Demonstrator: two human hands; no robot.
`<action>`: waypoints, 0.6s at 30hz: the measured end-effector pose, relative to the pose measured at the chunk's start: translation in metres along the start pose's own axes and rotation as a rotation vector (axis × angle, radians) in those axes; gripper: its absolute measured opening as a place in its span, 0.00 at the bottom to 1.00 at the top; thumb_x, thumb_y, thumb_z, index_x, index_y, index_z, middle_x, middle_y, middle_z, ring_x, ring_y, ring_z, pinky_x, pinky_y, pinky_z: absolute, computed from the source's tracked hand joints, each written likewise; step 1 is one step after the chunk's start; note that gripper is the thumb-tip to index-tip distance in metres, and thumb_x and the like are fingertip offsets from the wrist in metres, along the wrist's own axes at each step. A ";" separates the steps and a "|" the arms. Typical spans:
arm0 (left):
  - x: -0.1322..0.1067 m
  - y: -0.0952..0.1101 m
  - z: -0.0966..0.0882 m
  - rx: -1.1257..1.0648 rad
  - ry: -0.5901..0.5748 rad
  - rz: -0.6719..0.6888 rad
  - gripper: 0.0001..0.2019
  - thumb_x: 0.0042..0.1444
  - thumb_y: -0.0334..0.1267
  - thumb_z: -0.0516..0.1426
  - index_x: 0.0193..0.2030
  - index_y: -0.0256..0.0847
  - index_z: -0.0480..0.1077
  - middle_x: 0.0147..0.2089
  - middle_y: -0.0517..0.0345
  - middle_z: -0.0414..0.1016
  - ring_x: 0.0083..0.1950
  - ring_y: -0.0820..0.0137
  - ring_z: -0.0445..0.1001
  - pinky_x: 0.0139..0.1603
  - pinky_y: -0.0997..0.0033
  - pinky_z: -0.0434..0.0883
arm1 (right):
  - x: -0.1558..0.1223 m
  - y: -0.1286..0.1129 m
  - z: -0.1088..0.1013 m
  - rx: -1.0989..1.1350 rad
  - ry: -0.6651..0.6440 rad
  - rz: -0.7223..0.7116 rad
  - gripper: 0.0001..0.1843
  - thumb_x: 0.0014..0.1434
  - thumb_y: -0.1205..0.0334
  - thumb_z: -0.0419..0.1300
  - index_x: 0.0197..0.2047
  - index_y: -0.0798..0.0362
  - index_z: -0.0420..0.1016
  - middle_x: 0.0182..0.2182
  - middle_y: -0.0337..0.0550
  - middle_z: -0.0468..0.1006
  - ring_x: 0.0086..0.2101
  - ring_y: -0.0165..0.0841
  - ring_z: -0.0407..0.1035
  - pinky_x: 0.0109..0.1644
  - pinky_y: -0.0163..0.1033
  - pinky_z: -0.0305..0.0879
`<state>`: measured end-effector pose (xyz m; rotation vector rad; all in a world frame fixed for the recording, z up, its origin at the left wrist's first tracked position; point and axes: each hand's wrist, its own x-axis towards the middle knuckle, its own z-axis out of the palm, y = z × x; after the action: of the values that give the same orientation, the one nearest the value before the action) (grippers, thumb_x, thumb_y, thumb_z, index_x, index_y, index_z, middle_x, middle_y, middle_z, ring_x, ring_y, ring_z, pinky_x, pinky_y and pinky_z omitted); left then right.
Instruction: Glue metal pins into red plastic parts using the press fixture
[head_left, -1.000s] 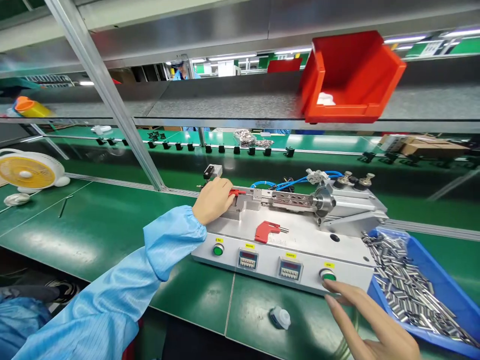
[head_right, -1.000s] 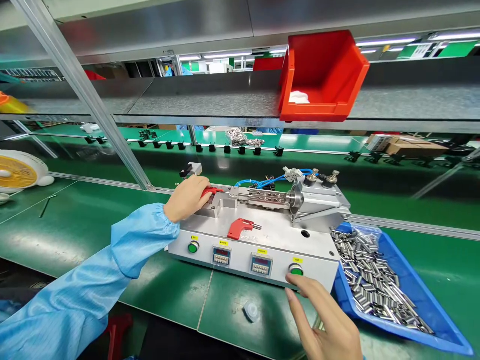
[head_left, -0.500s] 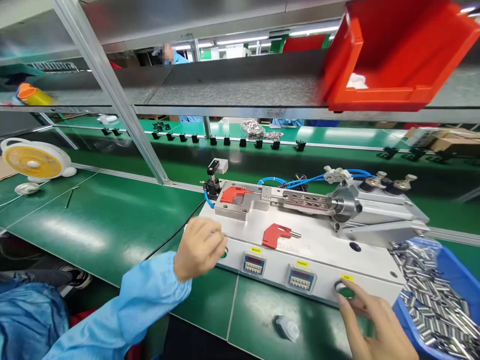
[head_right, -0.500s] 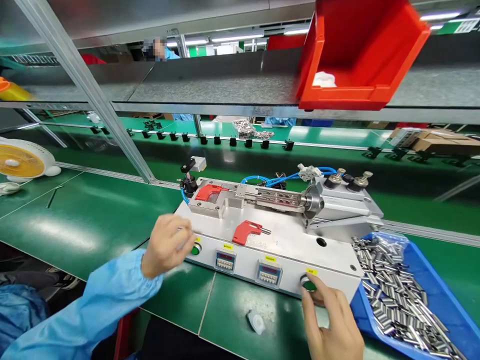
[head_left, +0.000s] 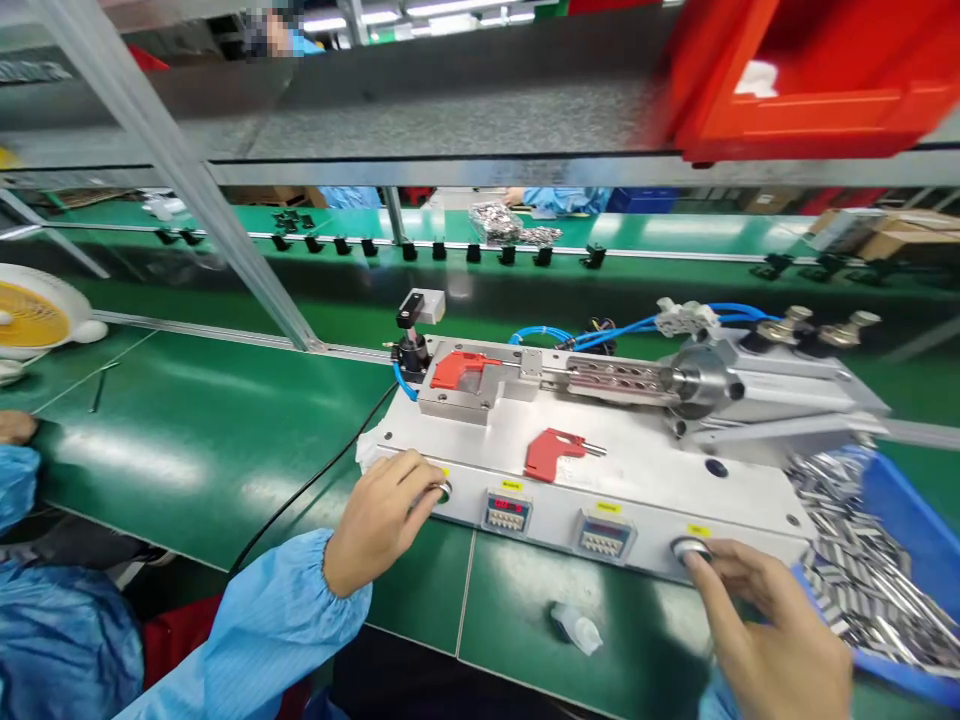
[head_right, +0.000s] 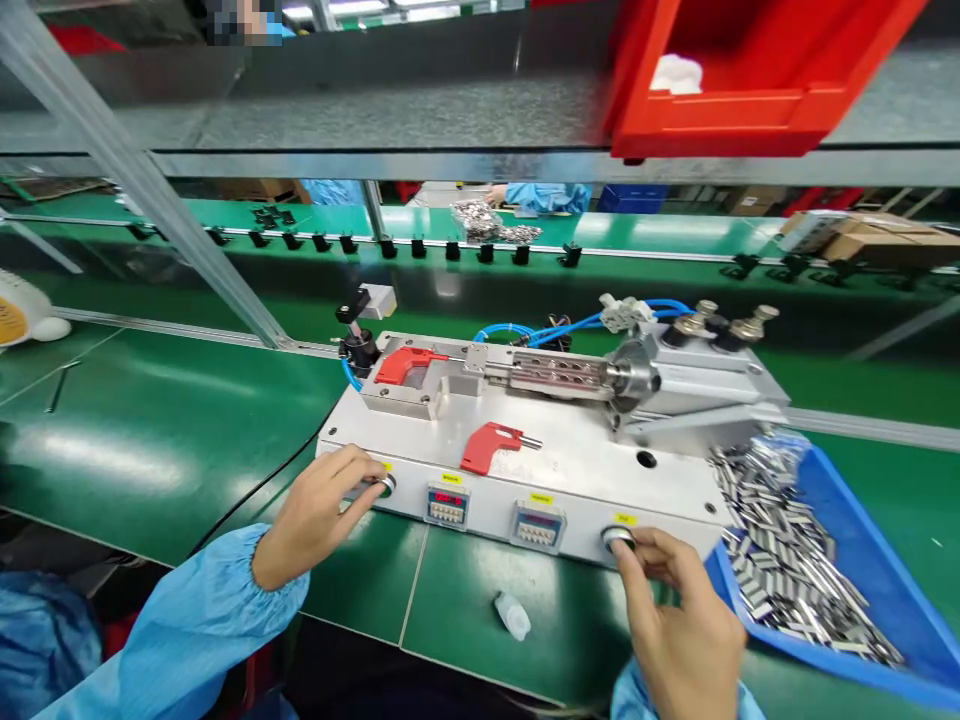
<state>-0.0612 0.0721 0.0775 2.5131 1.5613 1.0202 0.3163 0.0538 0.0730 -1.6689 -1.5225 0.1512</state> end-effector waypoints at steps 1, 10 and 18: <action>-0.003 0.000 0.004 -0.022 0.035 -0.011 0.08 0.74 0.34 0.52 0.45 0.43 0.72 0.41 0.55 0.77 0.40 0.65 0.76 0.41 0.64 0.68 | -0.003 -0.004 0.002 0.031 0.011 0.012 0.26 0.62 0.33 0.62 0.43 0.48 0.76 0.29 0.44 0.79 0.28 0.40 0.76 0.39 0.45 0.76; -0.083 0.026 0.043 -0.087 0.276 -0.222 0.12 0.74 0.37 0.52 0.59 0.41 0.68 0.51 0.47 0.77 0.51 0.59 0.76 0.52 0.57 0.74 | -0.057 -0.013 0.018 0.169 0.142 0.082 0.29 0.64 0.36 0.63 0.52 0.53 0.72 0.34 0.46 0.80 0.32 0.38 0.75 0.37 0.42 0.73; -0.240 0.066 0.091 -0.251 -0.288 -0.164 0.08 0.67 0.31 0.54 0.41 0.46 0.73 0.33 0.57 0.78 0.35 0.65 0.77 0.40 0.64 0.74 | -0.095 0.008 0.041 -0.038 -0.008 -0.017 0.35 0.67 0.28 0.52 0.30 0.51 0.78 0.23 0.46 0.74 0.28 0.39 0.71 0.31 0.41 0.62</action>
<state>-0.0303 -0.1251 -0.0962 2.2066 1.4281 0.7418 0.2738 -0.0067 0.0008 -1.6862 -1.5541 0.1215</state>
